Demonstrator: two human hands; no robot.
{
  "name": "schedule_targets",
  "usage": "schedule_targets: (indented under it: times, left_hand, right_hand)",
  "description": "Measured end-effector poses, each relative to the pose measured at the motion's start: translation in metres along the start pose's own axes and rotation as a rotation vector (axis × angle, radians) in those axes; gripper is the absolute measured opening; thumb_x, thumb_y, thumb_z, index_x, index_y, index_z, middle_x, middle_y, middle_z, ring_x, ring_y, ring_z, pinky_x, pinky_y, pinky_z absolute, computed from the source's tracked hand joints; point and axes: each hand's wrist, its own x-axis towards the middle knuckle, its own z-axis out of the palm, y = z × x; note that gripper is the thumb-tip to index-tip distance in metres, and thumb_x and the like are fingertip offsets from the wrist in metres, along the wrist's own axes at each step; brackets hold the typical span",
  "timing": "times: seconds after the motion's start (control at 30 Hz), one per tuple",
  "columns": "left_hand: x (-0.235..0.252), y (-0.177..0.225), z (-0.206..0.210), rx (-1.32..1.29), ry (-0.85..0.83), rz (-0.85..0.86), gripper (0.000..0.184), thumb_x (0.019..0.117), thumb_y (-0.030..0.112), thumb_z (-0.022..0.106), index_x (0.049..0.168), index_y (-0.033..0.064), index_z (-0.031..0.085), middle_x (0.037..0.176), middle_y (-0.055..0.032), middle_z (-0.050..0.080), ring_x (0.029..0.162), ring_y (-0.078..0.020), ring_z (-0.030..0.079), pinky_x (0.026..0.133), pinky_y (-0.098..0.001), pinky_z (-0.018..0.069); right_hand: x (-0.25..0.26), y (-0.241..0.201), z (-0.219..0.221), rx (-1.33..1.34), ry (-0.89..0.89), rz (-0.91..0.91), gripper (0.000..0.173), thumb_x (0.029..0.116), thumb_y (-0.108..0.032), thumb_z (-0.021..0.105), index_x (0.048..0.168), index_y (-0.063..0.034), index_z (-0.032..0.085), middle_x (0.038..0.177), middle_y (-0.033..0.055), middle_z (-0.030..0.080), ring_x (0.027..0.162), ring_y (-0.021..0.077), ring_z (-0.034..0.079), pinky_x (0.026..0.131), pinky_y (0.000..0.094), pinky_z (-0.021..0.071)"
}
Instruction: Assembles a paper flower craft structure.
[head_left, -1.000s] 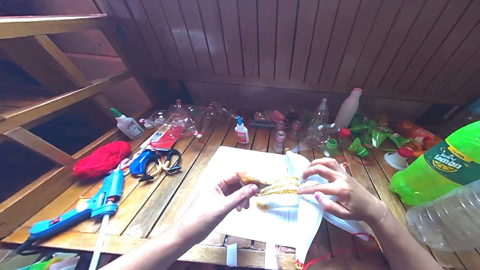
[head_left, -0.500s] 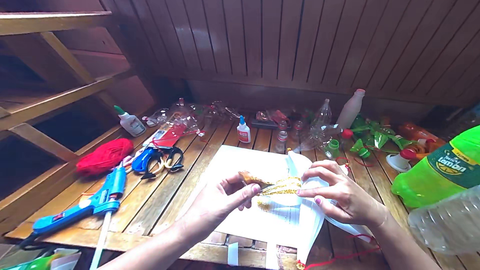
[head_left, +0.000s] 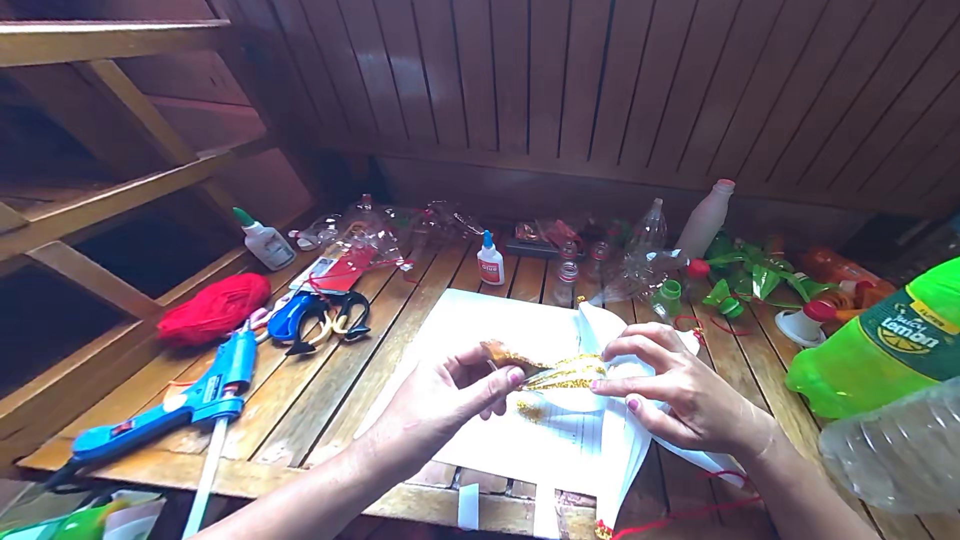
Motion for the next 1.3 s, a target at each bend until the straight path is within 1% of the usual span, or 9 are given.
schedule_targets:
  times: [0.3,0.4,0.47,0.53,0.6,0.67,0.83,1.2,1.3]
  left_hand:
    - [-0.0005,0.0008,-0.0001,-0.007,-0.005,0.004,0.009,0.0935,0.013,0.07,0.101,0.0145,0.075,0.084,0.006,0.074,0.066,-0.001,0.066,0.062,-0.0149,0.0551]
    - [-0.0002,0.0005,-0.0011,-0.01,-0.009,0.003,0.009,0.0939,0.014,0.069,0.1,0.014,0.075,0.086,0.0055,0.074,0.067,-0.0013,0.066,0.063,-0.0155,0.0556]
    - [0.0002,0.001,-0.0018,-0.009,-0.012,0.01,0.009,0.0944,0.013,0.069,0.101,0.0137,0.075,0.087,0.0055,0.075,0.068,-0.0013,0.066,0.063,-0.0155,0.0558]
    - [0.0,0.0035,-0.0008,-0.008,-0.001,-0.001,0.009,0.0942,0.011,0.068,0.1,0.0137,0.074,0.086,0.006,0.074,0.068,-0.0013,0.066,0.063,-0.0157,0.0559]
    - [0.0001,0.0047,0.0002,0.0,0.005,-0.016,0.009,0.0942,0.011,0.068,0.1,0.0134,0.074,0.086,0.0062,0.074,0.068,-0.0013,0.066,0.063,-0.0158,0.0557]
    - [0.0002,0.0047,0.0007,-0.004,0.008,-0.028,0.009,0.0941,0.01,0.068,0.1,0.0125,0.074,0.085,0.0055,0.074,0.068,-0.0019,0.066,0.063,-0.0161,0.0556]
    - [0.0012,0.0031,-0.001,0.006,-0.009,-0.022,0.008,0.0945,0.013,0.068,0.101,0.0128,0.073,0.086,0.0065,0.073,0.068,-0.0016,0.066,0.063,-0.0163,0.0556]
    - [0.0011,0.002,-0.0032,-0.009,-0.024,-0.007,0.008,0.0948,0.012,0.068,0.101,0.0122,0.073,0.085,0.0066,0.073,0.068,-0.0013,0.066,0.063,-0.0161,0.0553]
    - [0.0007,0.0025,-0.0033,-0.005,-0.022,-0.013,0.008,0.0946,0.012,0.068,0.1,0.0128,0.073,0.084,0.0073,0.073,0.068,-0.0009,0.066,0.063,-0.0158,0.055]
  right_hand:
    - [0.0003,-0.0018,-0.001,-0.029,-0.017,0.023,0.042,0.1078,-0.037,0.037,0.121,-0.0262,0.075,0.128,0.0085,0.064,0.13,0.0226,0.049,0.114,0.0385,0.0301]
    - [0.0001,-0.0043,-0.0051,0.001,-0.004,0.033,0.046,0.1087,-0.041,0.032,0.125,-0.0273,0.073,0.131,0.0091,0.062,0.133,0.0221,0.047,0.116,0.0384,0.0293]
    - [0.0004,-0.0056,-0.0086,0.027,-0.002,0.035,0.051,0.1092,-0.044,0.027,0.129,-0.0282,0.071,0.135,0.0094,0.059,0.137,0.0221,0.044,0.117,0.0391,0.0279]
    - [0.0002,-0.0052,-0.0084,0.009,-0.028,0.03,0.054,0.1096,-0.047,0.022,0.133,-0.0306,0.068,0.146,0.0094,0.054,0.144,0.0234,0.038,0.12,0.0411,0.0243]
    - [-0.0006,-0.0048,-0.0061,-0.025,-0.057,0.02,0.056,0.1095,-0.048,0.019,0.135,-0.0328,0.067,0.155,0.0092,0.048,0.15,0.0259,0.031,0.124,0.0461,0.0186]
    - [-0.0004,-0.0053,-0.0047,-0.057,-0.078,0.009,0.057,0.1094,-0.049,0.018,0.137,-0.0339,0.065,0.158,0.0095,0.044,0.153,0.027,0.028,0.125,0.0496,0.0149]
    - [-0.0015,-0.006,-0.0037,-0.125,-0.097,0.006,0.057,0.1094,-0.049,0.017,0.136,-0.0352,0.065,0.159,0.0092,0.043,0.153,0.0272,0.027,0.125,0.0507,0.0139]
    - [-0.0013,-0.0069,-0.0044,-0.123,-0.092,0.008,0.057,0.1094,-0.049,0.016,0.138,-0.0352,0.063,0.159,0.0073,0.043,0.152,0.0246,0.028,0.125,0.0485,0.0143]
    - [-0.0018,-0.0069,-0.0077,-0.081,-0.062,0.002,0.059,0.1093,-0.049,0.016,0.133,-0.0326,0.067,0.156,0.0069,0.046,0.151,0.0239,0.029,0.124,0.0465,0.0149]
